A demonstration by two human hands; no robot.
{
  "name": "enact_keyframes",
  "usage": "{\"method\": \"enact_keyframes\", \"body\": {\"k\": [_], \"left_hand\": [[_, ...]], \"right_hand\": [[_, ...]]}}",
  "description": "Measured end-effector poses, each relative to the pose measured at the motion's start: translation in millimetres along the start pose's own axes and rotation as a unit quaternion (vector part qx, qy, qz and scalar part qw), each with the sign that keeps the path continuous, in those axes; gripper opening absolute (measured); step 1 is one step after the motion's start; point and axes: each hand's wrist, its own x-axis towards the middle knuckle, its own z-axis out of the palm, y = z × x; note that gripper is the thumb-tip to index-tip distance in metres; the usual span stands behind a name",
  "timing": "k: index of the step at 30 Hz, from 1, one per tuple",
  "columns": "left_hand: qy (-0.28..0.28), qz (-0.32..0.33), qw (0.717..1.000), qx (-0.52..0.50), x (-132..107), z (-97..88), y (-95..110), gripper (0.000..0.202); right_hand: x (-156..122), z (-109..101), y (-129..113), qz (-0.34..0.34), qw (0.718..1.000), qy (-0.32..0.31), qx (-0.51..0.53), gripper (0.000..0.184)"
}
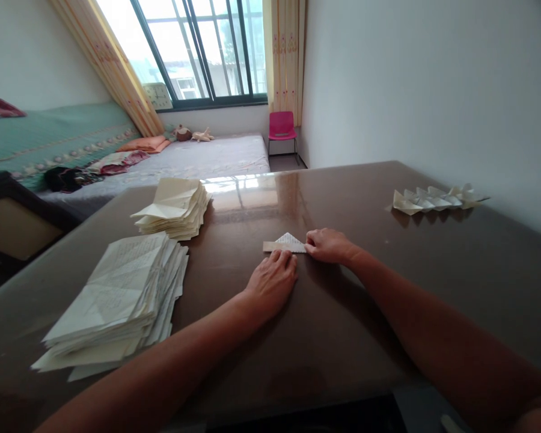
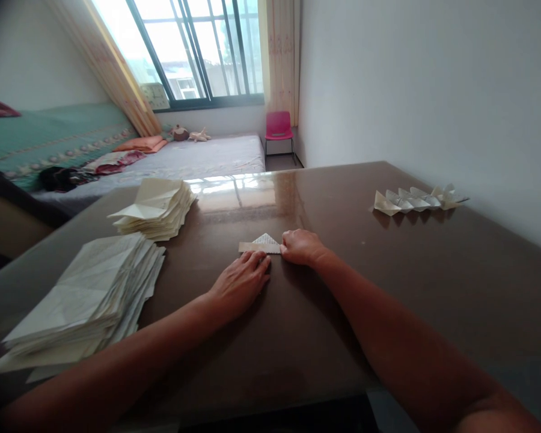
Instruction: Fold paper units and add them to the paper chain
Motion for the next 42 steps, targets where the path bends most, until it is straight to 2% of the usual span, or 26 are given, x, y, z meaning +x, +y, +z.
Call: {"method": "enact_keyframes", "body": {"k": [5, 12, 14, 16, 19, 21, 24, 28, 33, 38, 42], "left_hand": [[0.041, -0.038, 0.998, -0.014, -13, 10.5, -11, 0.046], [0.032, -0.054, 0.998, -0.019, -13, 17.9, -19, 0.053], [0.038, -0.054, 0.998, -0.017, -13, 18.3, -20, 0.053], [0.045, -0.056, 0.997, -0.018, -13, 18.5, -20, 0.052], [0.053, -0.055, 0.997, -0.02, -14, 18.1, -19, 0.05], [0.058, -0.062, 0.996, -0.021, -14, 17.7, -18, 0.05], [0.063, -0.078, 0.995, -0.026, -15, 17.9, -16, 0.048], [0.061, -0.088, 0.994, -0.032, -16, 19.4, -15, 0.047], [0.084, -0.084, 0.992, -0.033, -18, 18.3, -16, 0.042], [0.09, -0.09, 0.99, -0.065, -14, 11.9, -25, 0.03], [0.077, -0.157, 0.978, -0.113, -6, 9.9, -38, 0.023]], "right_hand": [[1, 1, 2, 0.0, 1.0, 0.003, 0.001, 0.025], [1, 2, 8, -0.01, 1.0, -0.008, -0.012, 0.023], [0, 2, 10, -0.015, 1.0, 0.015, -0.007, 0.023], [2, 4, 9, -0.049, 0.996, 0.074, 0.015, 0.02], [9, 7, -1, -0.139, 0.979, 0.143, 0.048, 0.024], [15, 10, -11, -0.187, 0.972, 0.137, 0.039, 0.031], [23, 9, -26, -0.211, 0.973, 0.097, -0.008, 0.038], [28, 2, -34, -0.2, 0.977, 0.052, -0.045, 0.036], [35, 2, -30, -0.167, 0.983, 0.065, -0.029, 0.031], [42, 11, -18, -0.139, 0.984, 0.07, 0.087, 0.029], [43, 16, -8, -0.134, 0.97, 0.054, 0.194, 0.034]]}}
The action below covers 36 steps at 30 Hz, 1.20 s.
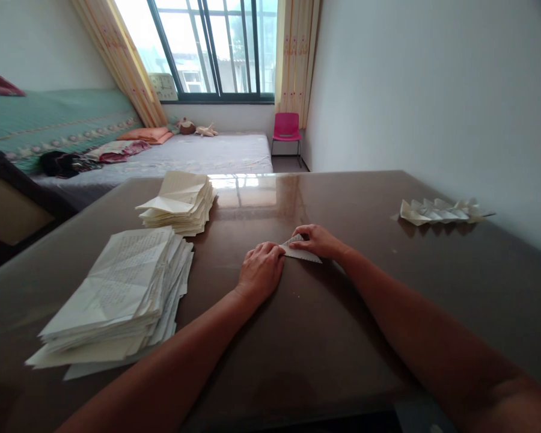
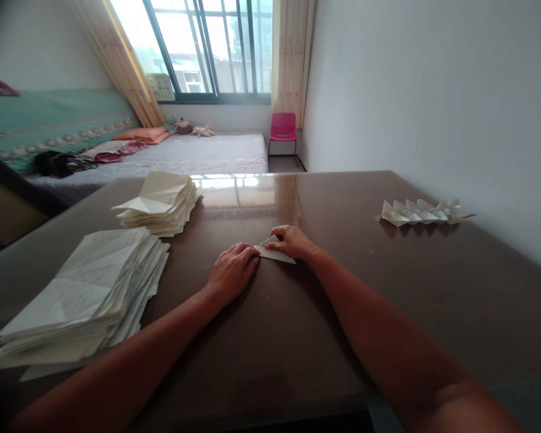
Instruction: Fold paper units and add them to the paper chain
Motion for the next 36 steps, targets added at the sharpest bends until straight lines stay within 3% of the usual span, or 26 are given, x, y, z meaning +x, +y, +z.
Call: {"method": "enact_keyframes", "body": {"k": [4, 14, 25, 31, 33, 36], "left_hand": [[0.024, -0.041, 0.998, -0.043, 7, 2.2, -10, 0.019], [0.063, -0.062, 0.989, -0.115, 10, 7.0, -20, 0.017], [0.051, -0.113, 0.977, -0.172, 12, 10.1, -25, 0.02], [0.036, -0.104, 0.978, -0.179, 15, 7.7, -23, 0.018], [0.033, -0.098, 0.98, -0.168, 15, 6.3, -21, 0.016], [0.032, -0.083, 0.985, -0.15, 14, 5.6, -19, 0.014]], "right_hand": [[-3, 0, 2, -0.004, 0.998, 0.007, 0.055, 0.04], [-5, -2, 4, -0.021, 0.986, -0.014, 0.163, 0.045], [-4, 1, 5, -0.037, 0.98, -0.012, 0.197, 0.043], [-1, 4, 9, -0.039, 0.98, -0.011, 0.192, 0.041], [-1, 6, 7, -0.047, 0.983, 0.013, 0.178, 0.038], [-3, 9, -1, -0.1, 0.985, 0.103, 0.1, 0.035]]}}
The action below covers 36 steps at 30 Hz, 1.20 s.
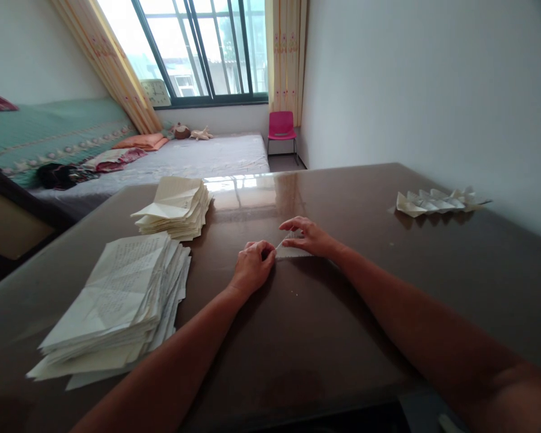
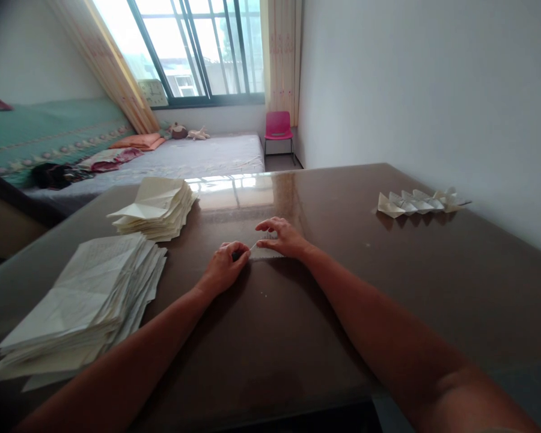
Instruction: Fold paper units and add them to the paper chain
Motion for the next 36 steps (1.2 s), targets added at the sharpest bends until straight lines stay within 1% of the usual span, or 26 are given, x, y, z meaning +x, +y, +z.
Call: {"method": "enact_keyframes", "body": {"k": [1, 3, 4, 6, 10, 13, 18, 21, 23, 24, 27, 28, 29, 30, 32, 33, 34, 36], "left_hand": [[0.001, 0.006, 1.0, 0.006, 0, 0.2, 0, 0.014], [0.002, 0.017, 1.0, 0.015, 0, 0.9, -1, 0.014], [0.001, 0.02, 1.0, 0.02, 0, 1.2, -2, 0.015], [-0.002, 0.024, 0.999, 0.032, 0, 1.6, -3, 0.017], [-0.005, 0.027, 0.998, 0.064, -1, 1.2, -1, 0.018], [-0.019, 0.027, 0.997, 0.067, -2, -0.5, 1, 0.017], [-0.042, 0.022, 0.995, 0.092, 0, -2.9, 4, 0.019], [-0.045, 0.023, 0.992, 0.113, 0, -3.5, 6, 0.02], [-0.046, 0.024, 0.991, 0.125, 0, -3.7, 8, 0.02], [-0.048, 0.024, 0.99, 0.13, -1, -3.7, 9, 0.019], [-0.05, 0.021, 0.989, 0.137, 0, -3.3, 10, 0.018], [-0.048, 0.017, 0.989, 0.138, 1, -2.9, 9, 0.019], [-0.044, 0.012, 0.989, 0.137, 2, -2.6, 7, 0.019], [-0.042, 0.007, 0.99, 0.134, 2, -2.1, 5, 0.019], [-0.039, 0.001, 0.992, 0.118, 4, -1.4, 1, 0.019], [-0.036, 0.001, 0.994, 0.107, 5, -1.2, -1, 0.018], [-0.032, 0.003, 0.995, 0.094, 6, -1.1, -3, 0.018], [-0.02, 0.002, 0.998, 0.064, 7, -1.3, -5, 0.018]], "right_hand": [[-1, 2, -3, -0.031, 0.999, 0.013, -0.039, 0.034], [-3, 7, -9, -0.077, 0.991, 0.001, -0.105, 0.024], [-4, 10, -11, -0.087, 0.988, -0.013, -0.126, 0.019], [-5, 14, -13, -0.089, 0.986, -0.032, -0.14, 0.018], [-4, 17, -9, -0.076, 0.988, -0.056, -0.122, 0.019], [-2, 15, -5, -0.07, 0.99, -0.068, -0.099, 0.017], [-2, 17, -1, -0.058, 0.993, -0.066, -0.081, 0.012], [-3, 20, 3, -0.063, 0.993, -0.057, -0.076, 0.013], [-2, 19, 3, -0.066, 0.994, -0.037, -0.078, 0.013], [-1, 17, 3, -0.064, 0.994, -0.012, -0.084, 0.013], [3, 6, -8, -0.044, 0.988, 0.095, -0.117, 0.018], [3, 2, -14, -0.038, 0.985, 0.112, -0.124, 0.018], [4, -2, -20, -0.035, 0.985, 0.106, -0.128, 0.017], [3, -5, -26, -0.036, 0.988, 0.073, -0.13, 0.016], [-1, -9, -37, -0.055, 0.987, -0.026, -0.147, 0.012], [-4, -9, -41, -0.065, 0.982, -0.059, -0.168, 0.01], [-8, -8, -44, -0.074, 0.975, -0.076, -0.195, 0.013], [-15, -4, -45, -0.083, 0.964, -0.076, -0.243, 0.021]]}}
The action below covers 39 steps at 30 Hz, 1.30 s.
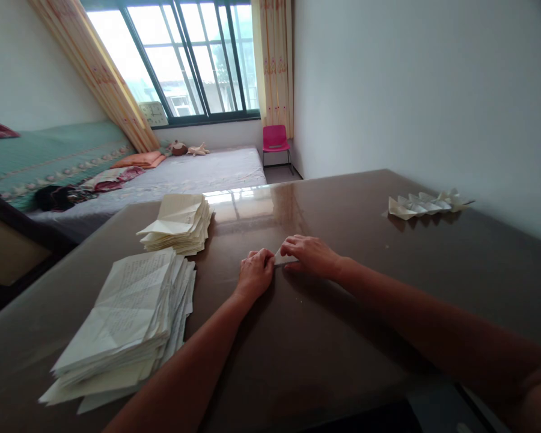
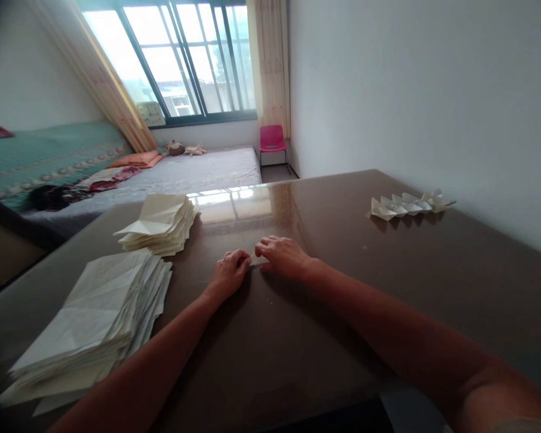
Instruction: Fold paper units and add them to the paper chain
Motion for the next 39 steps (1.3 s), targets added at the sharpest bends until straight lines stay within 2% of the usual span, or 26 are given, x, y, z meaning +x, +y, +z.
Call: {"method": "enact_keyframes", "body": {"k": [5, 10, 13, 17, 19, 22, 24, 27, 30, 33, 37, 39], "left_hand": [[0.007, -0.039, 0.994, -0.104, 3, -1.1, -2, 0.024], [0.005, -0.071, 0.966, -0.248, 6, -2.7, -6, 0.029], [0.008, -0.061, 0.953, -0.298, 6, -4.7, -6, 0.028], [0.054, -0.034, 0.953, -0.296, 2, -3.2, 0, 0.041], [0.058, -0.028, 0.949, -0.309, -1, 0.8, 4, 0.042], [0.059, -0.041, 0.919, -0.387, -4, 8.3, 9, 0.051], [0.056, -0.044, 0.906, -0.417, -5, 11.8, 11, 0.05], [0.043, -0.008, 0.931, -0.364, -6, 11.8, 13, 0.035], [0.04, 0.009, 0.952, -0.304, -7, 7.1, 16, 0.03], [0.038, 0.01, 0.956, -0.292, -7, 3.4, 17, 0.03], [0.032, 0.01, 0.952, -0.304, -7, 3.7, 17, 0.03], [0.028, 0.006, 0.951, -0.308, -7, 4.3, 17, 0.029]], "right_hand": [[-9, 12, 3, 0.025, 0.997, 0.031, -0.059, 0.02], [-9, 13, 10, -0.009, 0.993, 0.048, -0.108, 0.021], [-8, 13, 10, -0.011, 0.991, 0.062, -0.119, 0.018], [-9, 16, 5, 0.057, 0.989, 0.105, -0.086, 0.019], [-9, 18, 4, 0.089, 0.986, 0.121, -0.068, 0.017], [-8, 20, 2, 0.123, 0.982, 0.136, -0.044, 0.013], [-8, 21, 0, 0.133, 0.98, 0.144, -0.029, 0.013], [-7, 22, -4, 0.126, 0.982, 0.142, 0.002, 0.013], [-7, 24, -6, 0.108, 0.983, 0.136, 0.061, 0.012], [-7, 29, -2, 0.1, 0.975, 0.138, 0.146, 0.011], [-6, 34, 7, 0.112, 0.946, 0.109, 0.285, 0.017], [-6, 35, 10, 0.123, 0.935, 0.096, 0.319, 0.02]]}}
